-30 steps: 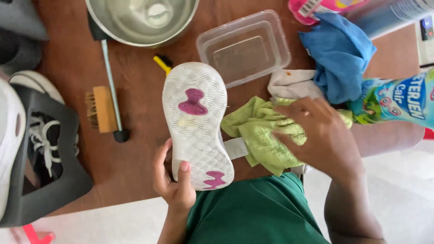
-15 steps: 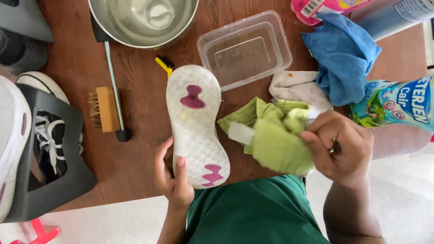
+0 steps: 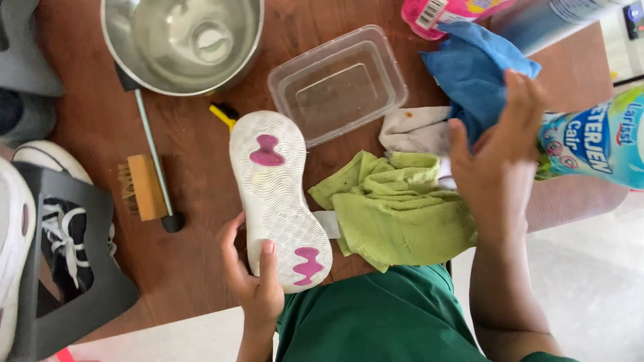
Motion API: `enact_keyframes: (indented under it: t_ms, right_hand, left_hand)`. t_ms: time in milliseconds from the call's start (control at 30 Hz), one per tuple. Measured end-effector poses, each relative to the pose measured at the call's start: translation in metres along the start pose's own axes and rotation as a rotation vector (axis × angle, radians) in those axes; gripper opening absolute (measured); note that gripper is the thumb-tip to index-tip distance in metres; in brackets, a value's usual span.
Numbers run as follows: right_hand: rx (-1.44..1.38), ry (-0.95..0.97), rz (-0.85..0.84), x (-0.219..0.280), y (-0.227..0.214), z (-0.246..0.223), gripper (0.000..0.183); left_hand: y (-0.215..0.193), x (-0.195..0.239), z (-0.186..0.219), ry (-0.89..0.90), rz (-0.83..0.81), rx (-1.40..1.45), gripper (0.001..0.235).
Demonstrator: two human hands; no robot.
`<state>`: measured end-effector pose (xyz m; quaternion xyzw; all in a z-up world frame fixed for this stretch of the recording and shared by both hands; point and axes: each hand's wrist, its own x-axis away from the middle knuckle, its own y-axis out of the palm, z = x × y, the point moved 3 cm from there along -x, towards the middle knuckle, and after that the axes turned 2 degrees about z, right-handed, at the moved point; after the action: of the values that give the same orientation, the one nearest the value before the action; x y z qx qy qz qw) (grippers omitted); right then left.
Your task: The person cleans the sole of a white sneaker using a yellow brush and water from a plastic container. They scrub the sole repeatedly, then wipe it with a blue cloth. The person continues scrubbing the sole with the brush and water throughout the video.
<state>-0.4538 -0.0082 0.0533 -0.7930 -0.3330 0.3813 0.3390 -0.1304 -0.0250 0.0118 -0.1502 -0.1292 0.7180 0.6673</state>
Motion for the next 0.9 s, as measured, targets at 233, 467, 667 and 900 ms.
enact_keyframes:
  t_ms: [233,467,667,900]
  right_hand:
    - [-0.007,-0.026,-0.029,0.007,0.018,0.028,0.056]
    - [0.065,-0.201,0.111,0.003,0.011,0.016,0.009]
    - [-0.309,-0.22,0.182,0.064,-0.031,-0.005,0.023]
    - [-0.567,-0.94,-0.274,0.072,-0.002,-0.138,0.021]
  left_hand:
    - [0.005,-0.003,0.022,0.252,0.067,-0.178,0.048]
    - [0.002,-0.011,0.048,0.792,-0.093,-0.57,0.037]
    - [-0.002,-0.019,0.049,0.773,-0.069,-0.634,0.041]
    - [-0.01,-0.007,0.038,0.811,-0.113,-0.418,0.068]
